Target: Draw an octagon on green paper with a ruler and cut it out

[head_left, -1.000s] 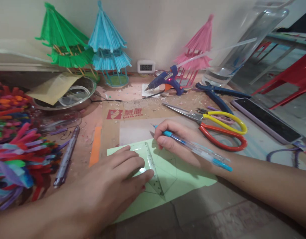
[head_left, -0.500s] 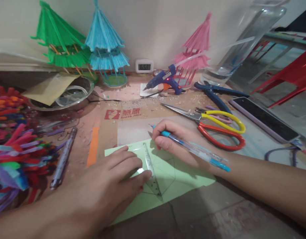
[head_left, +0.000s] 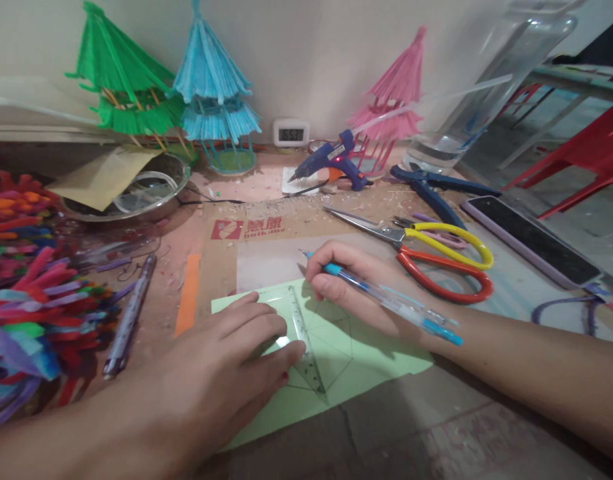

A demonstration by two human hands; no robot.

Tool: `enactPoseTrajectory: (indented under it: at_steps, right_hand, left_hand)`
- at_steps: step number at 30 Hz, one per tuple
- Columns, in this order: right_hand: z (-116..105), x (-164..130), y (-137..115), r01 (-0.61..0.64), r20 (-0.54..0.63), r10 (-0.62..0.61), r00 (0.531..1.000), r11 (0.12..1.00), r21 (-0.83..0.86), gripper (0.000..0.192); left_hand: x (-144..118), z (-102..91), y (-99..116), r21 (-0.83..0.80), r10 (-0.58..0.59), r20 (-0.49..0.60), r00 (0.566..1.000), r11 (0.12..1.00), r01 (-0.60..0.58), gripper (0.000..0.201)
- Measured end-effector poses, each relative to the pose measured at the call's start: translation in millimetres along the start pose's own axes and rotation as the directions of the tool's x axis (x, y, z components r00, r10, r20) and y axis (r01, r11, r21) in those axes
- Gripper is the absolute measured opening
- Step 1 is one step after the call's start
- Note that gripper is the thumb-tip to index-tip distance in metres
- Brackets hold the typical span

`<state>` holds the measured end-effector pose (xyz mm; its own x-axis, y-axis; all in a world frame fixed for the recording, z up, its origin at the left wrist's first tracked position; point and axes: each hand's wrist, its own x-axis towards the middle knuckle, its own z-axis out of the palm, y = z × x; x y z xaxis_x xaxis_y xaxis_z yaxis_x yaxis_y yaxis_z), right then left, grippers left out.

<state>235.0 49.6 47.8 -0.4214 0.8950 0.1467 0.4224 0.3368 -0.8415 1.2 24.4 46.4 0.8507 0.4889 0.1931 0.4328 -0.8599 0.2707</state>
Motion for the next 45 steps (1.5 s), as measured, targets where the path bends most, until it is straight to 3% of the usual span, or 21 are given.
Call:
enactPoseTrajectory:
  at_steps: [10,23,31,45]
  right_hand:
    - [0.3,0.4,0.0,-0.001,0.012,0.001,1.000,1.000,-0.006,0.016]
    - [0.2,0.6,0.0,0.001,0.010,-0.001,1.000,1.000,-0.004,0.016]
    - [-0.5,1.1,-1.5,0.001,0.016,-0.001,1.000,1.000,-0.007,0.014]
    - [-0.7,0.6,-2.3,-0.003,0.016,0.003,1.000,1.000,0.004,0.013]
  left_hand:
    - [-1.1,1.7,-0.9,-0.054,-0.043,-0.009,0.999,0.998,0.042,0.023]
    - [1.5,-0.2,0.1,-0.011,-0.006,-0.040,0.999,1.000,0.005,0.031]
    - [-2.0,1.9,-1.3,-0.028,-0.028,0.008,1.000,0.999,0.028,0.026]
    - [-3.0,-1.2,-2.0,-0.057,-0.019,-0.002,1.000,0.998,0.019,0.024]
